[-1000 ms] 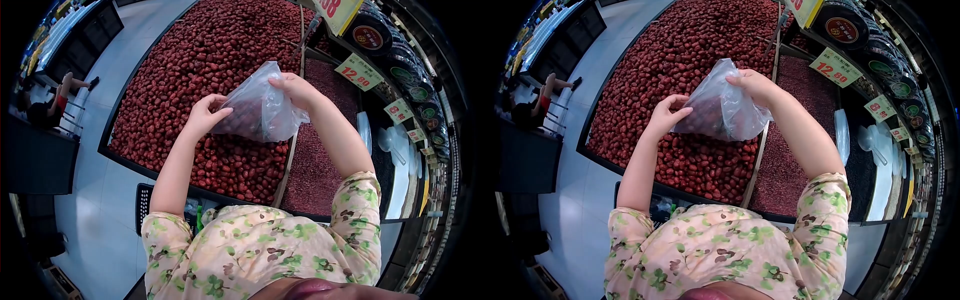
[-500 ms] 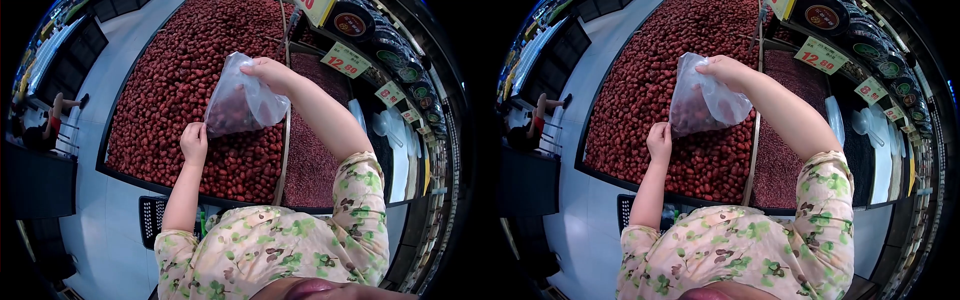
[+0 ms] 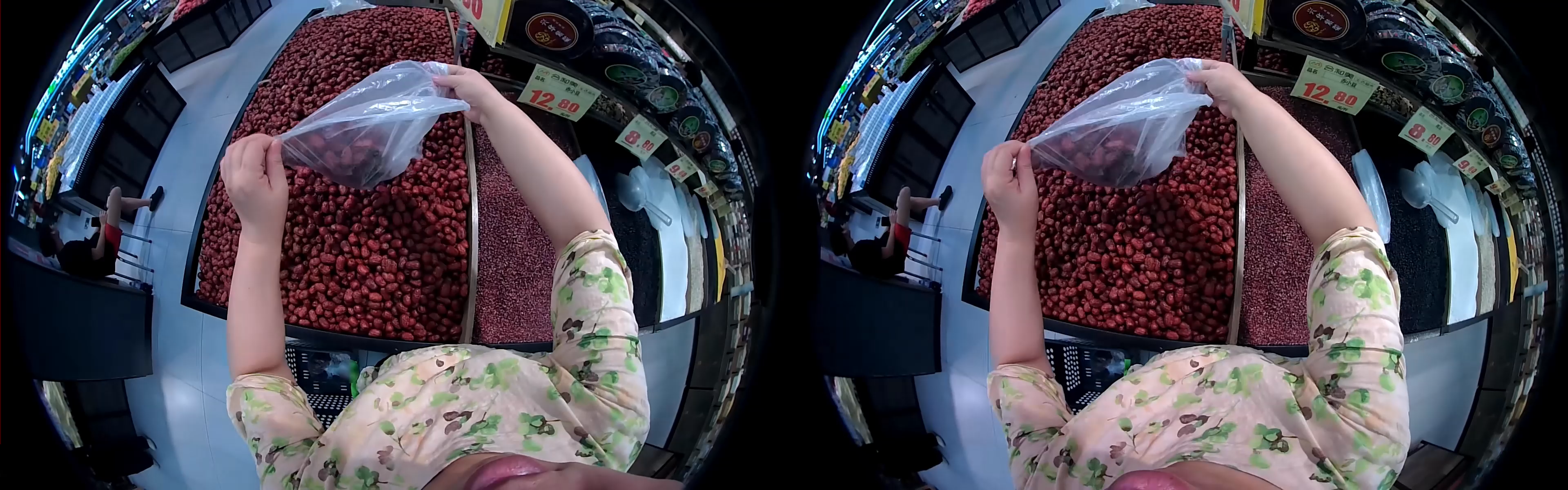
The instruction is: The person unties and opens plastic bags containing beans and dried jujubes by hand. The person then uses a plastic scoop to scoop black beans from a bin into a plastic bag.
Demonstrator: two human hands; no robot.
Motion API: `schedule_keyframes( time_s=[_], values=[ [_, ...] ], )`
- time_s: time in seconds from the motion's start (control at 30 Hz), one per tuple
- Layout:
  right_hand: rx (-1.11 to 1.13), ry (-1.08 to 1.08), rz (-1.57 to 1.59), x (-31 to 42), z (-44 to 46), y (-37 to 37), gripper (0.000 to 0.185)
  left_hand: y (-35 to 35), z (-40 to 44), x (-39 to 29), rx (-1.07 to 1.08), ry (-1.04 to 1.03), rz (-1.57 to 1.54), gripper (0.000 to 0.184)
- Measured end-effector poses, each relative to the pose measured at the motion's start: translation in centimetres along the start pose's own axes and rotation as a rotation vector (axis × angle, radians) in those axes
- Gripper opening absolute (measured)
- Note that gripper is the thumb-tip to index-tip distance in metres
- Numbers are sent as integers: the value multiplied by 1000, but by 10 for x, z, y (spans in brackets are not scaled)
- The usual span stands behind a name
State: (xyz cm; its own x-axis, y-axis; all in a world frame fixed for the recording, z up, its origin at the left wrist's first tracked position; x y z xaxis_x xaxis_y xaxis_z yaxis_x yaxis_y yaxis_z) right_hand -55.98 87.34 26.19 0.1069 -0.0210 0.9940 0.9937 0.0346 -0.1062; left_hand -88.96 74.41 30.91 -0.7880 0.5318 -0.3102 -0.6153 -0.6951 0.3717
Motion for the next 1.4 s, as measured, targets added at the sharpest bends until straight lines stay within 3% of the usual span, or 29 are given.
schedule_keyframes(
  time_s=[0.17, 0.4, 0.57, 1.0, 1.3, 1.4],
  values=[
    [-84, -87, -195, -4, -16, -4, 20, 3, 53, -6, 19, -17, 50, 11],
    [44, -151, -146, -27, -23, -5, 25, 8, 84, -9, -14, 103, 71, 20],
    [113, -110, -24, -26, -29, -12, 27, 22, 91, -24, -41, 181, -101, 19],
    [33, -93, -6, -3, -70, -7, 26, 50, 91, -40, 14, 160, -43, 20],
    [13, 108, 254, 21, -107, -8, 24, 86, 75, -75, -81, 158, -190, 17],
    [-23, 230, 301, 35, -134, -4, 24, 97, 55, -73, 136, 297, -396, 37]
  ],
)
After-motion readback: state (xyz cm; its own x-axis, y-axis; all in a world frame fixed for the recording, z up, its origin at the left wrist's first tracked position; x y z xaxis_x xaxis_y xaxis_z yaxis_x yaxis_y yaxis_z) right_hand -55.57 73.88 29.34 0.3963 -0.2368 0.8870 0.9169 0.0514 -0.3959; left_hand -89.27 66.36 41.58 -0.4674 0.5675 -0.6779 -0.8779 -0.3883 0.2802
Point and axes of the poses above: each hand's wrist, its own z-axis towards the middle knuckle, its own y-axis out of the back of the hand, x = y × z, the point moved 4 cm from there along z, towards the middle knuckle, and after that the axes turned 8 degrees about y, right-handed, at the moved point
